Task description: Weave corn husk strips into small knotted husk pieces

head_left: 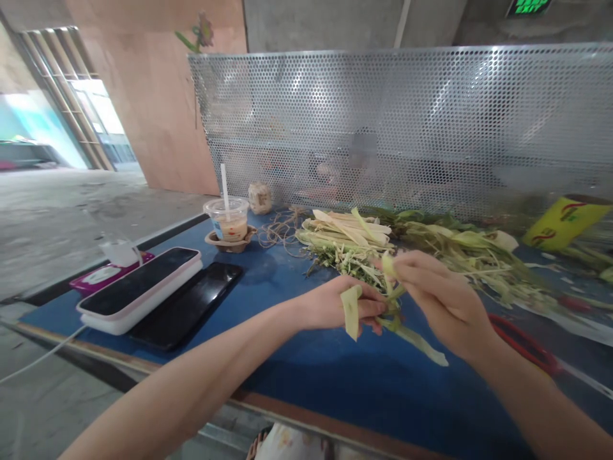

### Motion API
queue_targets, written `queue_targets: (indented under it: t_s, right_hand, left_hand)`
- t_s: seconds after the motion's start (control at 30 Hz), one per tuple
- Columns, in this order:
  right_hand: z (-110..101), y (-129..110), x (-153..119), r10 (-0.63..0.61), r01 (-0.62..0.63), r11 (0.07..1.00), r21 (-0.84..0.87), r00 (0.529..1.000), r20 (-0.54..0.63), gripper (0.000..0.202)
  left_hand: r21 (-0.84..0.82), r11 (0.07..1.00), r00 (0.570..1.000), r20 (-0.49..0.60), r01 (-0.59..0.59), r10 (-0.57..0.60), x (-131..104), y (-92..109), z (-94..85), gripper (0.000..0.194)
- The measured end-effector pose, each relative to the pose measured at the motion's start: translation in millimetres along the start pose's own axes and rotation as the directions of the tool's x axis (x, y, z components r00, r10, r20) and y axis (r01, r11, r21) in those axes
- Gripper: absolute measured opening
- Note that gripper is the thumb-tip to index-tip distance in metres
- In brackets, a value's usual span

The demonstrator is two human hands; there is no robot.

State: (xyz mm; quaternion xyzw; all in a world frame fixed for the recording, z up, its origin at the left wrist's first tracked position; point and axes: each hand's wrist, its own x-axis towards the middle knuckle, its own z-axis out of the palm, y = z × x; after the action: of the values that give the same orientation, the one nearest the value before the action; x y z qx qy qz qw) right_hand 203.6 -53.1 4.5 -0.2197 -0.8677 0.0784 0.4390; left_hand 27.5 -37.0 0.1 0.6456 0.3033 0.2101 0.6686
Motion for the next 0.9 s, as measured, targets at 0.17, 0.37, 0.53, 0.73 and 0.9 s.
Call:
queue_targets:
  t_s: [0.17, 0.37, 0.53, 0.73, 0.9]
  right_hand:
    - [-3, -3, 3, -0.026, 0.033, 0.997, -0.063, 0.994, 0.110, 0.025]
    - [-5, 1, 8, -0.046, 0.056, 0.990, -0.128, 0.996, 0.081, 0.018]
    - [-12, 1, 6, -0.071, 0.107, 0.936, -0.336, 0.991, 0.117, 0.016]
    - [-10, -2, 5, -0.104, 0.165, 0.882, -0.441, 0.982, 0.160, 0.009]
    - [-7, -5, 5, -0.065, 0.133, 0.887, -0.441, 0.984, 0.166, 0.010]
  left_hand:
    - [-0.007, 1.000, 1.000, -0.016, -0.014, 0.014, 2, -5, -7.3, 0.015]
    - [0.061, 0.997, 0.999, -0.021, -0.041, 0.042, 0, -5, -11.6, 0.023]
    - [0.133, 0.989, 0.993, -0.090, -0.061, 0.073, -2, 2, -11.1, 0.020]
    - [0.316, 0.932, 0.972, -0.095, -0.177, 0.216, -3, 0, -15.2, 0.020]
    - [0.394, 0.898, 0.963, -0.098, -0.195, 0.252, -5, 2, -14.7, 0.023]
